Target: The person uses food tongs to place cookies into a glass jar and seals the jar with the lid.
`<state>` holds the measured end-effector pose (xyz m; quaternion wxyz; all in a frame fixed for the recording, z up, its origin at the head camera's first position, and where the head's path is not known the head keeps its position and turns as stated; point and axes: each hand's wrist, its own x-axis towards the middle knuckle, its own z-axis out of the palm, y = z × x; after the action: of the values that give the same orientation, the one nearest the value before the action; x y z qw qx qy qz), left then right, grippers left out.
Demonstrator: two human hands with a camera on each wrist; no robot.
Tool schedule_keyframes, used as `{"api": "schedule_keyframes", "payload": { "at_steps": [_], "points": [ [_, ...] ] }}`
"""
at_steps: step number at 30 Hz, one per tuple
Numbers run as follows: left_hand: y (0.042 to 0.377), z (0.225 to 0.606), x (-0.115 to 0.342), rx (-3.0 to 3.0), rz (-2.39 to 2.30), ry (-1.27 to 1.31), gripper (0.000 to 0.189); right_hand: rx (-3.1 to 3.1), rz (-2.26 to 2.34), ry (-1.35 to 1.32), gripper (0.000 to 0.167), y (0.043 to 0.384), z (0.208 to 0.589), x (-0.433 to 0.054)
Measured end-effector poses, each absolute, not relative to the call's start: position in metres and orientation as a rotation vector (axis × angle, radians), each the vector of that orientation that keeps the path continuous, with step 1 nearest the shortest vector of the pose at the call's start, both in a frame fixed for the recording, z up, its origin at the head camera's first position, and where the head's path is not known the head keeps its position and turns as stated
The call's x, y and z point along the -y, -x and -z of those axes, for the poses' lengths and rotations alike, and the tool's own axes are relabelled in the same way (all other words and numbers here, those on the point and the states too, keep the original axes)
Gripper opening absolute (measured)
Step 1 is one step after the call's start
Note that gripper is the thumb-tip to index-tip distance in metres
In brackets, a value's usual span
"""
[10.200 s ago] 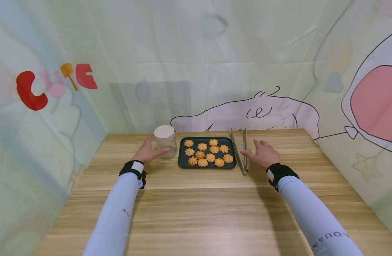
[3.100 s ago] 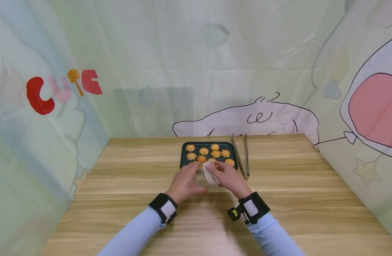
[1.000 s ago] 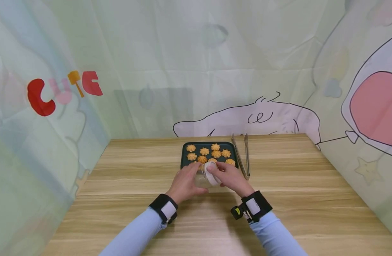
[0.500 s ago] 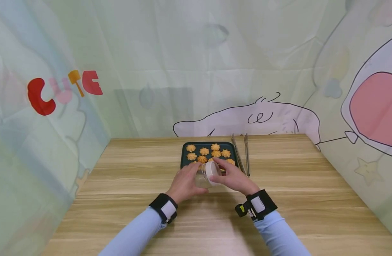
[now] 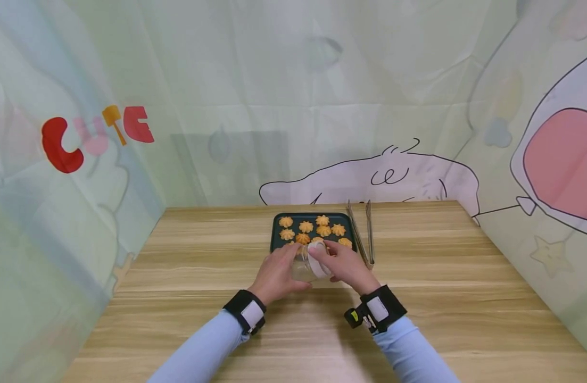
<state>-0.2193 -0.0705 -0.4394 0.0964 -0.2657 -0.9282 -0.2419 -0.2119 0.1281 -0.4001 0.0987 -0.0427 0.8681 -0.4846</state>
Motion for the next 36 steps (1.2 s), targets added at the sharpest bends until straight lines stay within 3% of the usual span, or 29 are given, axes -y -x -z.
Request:
{"api": "schedule_keyframes", "payload": {
  "at_steps": [15,26,36],
  "points": [
    [0.219,0.439,0.07,2.785,0.745,0.768,0.092,-2.549,1.392,0.491,0.078,0.21,0.399,-0.141],
    [0.22,0.44,0.07,2.778,0.743,0.771,0.092,-2.626,1.345,0.399,0.083,0.209,0.402,-0.135],
    [0.221,0.439,0.071,2.804,0.785,0.728,0.092,-2.633,1.36,0.469,0.074,0.207,0.397,-0.146]
  ]
}}
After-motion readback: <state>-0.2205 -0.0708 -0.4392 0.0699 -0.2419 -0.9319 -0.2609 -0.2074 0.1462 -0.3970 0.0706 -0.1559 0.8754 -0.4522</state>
